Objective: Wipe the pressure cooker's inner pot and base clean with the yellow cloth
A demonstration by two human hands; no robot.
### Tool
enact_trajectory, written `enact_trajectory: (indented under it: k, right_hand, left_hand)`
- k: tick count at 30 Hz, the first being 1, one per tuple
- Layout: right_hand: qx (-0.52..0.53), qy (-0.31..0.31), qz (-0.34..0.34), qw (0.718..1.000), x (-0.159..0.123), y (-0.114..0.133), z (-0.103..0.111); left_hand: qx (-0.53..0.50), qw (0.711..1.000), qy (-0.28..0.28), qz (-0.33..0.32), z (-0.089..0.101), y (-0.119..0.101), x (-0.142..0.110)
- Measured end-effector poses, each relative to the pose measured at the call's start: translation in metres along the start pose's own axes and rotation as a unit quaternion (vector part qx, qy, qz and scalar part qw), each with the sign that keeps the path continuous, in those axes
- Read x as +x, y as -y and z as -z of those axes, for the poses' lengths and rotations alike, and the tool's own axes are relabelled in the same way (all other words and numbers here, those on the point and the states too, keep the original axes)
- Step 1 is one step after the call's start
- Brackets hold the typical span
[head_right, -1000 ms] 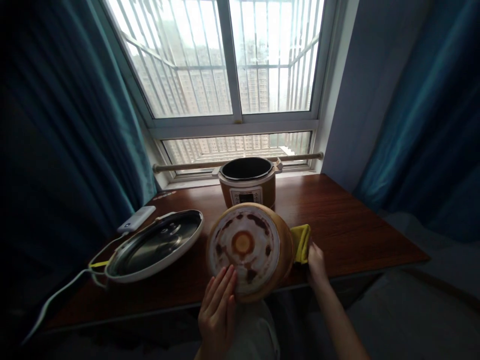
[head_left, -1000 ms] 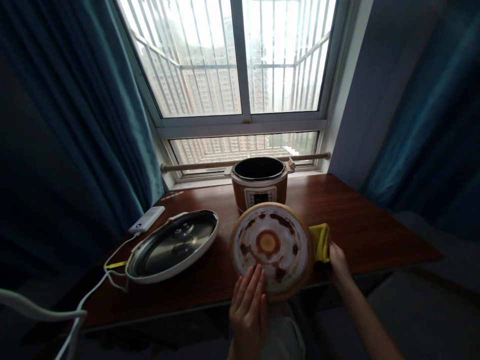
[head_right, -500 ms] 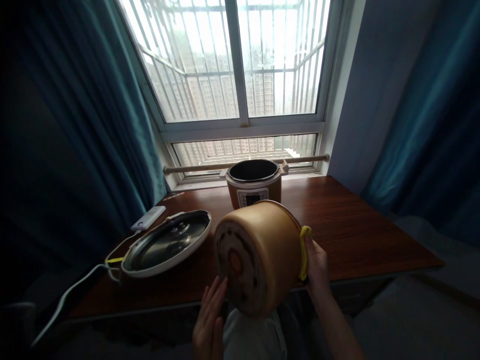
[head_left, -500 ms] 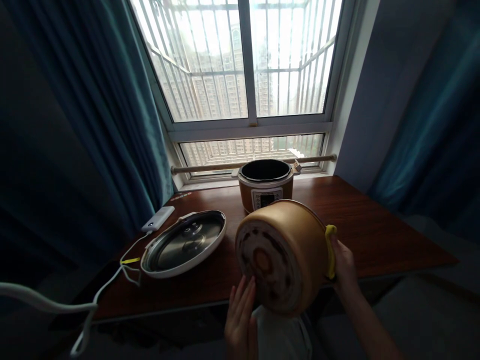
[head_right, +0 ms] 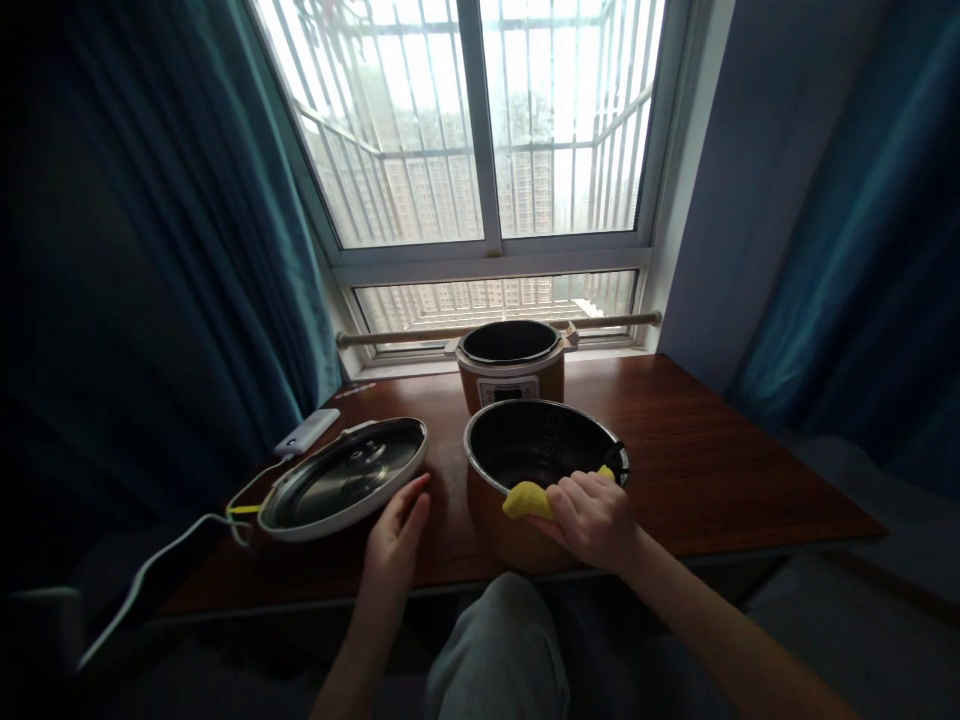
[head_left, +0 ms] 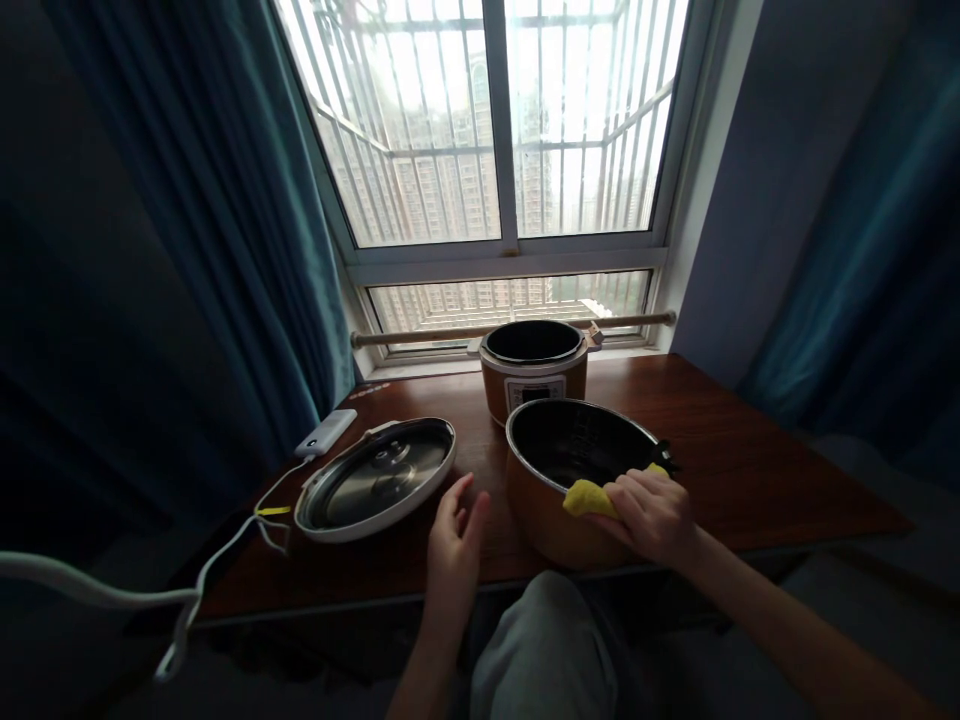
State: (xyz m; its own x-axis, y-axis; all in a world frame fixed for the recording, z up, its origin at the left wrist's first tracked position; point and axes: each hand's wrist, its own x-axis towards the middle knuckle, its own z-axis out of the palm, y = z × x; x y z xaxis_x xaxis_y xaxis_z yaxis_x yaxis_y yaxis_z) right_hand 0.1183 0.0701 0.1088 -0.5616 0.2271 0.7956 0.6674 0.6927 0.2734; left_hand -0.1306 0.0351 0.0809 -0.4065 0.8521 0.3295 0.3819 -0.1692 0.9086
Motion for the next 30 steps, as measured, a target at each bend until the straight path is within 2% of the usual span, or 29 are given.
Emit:
enact_trajectory:
  k: [2,5,8,12,15,23,30]
  right_hand:
    - [0.006,0.012,0.028,1.0,-0.005,-0.002,-0.004]
    - [0.015,0.018,0.052,0.998,-0.011,-0.003,-0.007]
    - [0.019,0.017,0.071,0.997,-0.015,-0.003,-0.009]
    - [0.023,0.014,0.084,0.996,-0.016,0.0,-0.009]
    - [0.026,0.021,0.088,0.996,-0.018,0.001,-0.01]
    - [0.046,0.015,0.115,0.992,-0.021,0.003,-0.02]
    - [0.063,0.033,0.138,0.988,-0.03,0.002,-0.026]
  left_hand:
    - [0.013,0.998,0.001,0.054,-0.004,0.005,0.03]
    - [-0.018,0.991,0.089,0.098,-0.016,0.013,0.066]
    - [-0.043,0.982,0.145,0.11,-0.029,0.018,0.081]
    - [-0.087,0.971,0.197,0.104,-0.034,0.019,0.078]
    - [-0.122,0.966,0.21,0.092,-0.031,0.02,0.072]
    - [-0.181,0.961,0.186,0.093,-0.031,0.041,0.061]
    - [-0.214,0.962,0.145,0.088,-0.029,0.051,0.04]
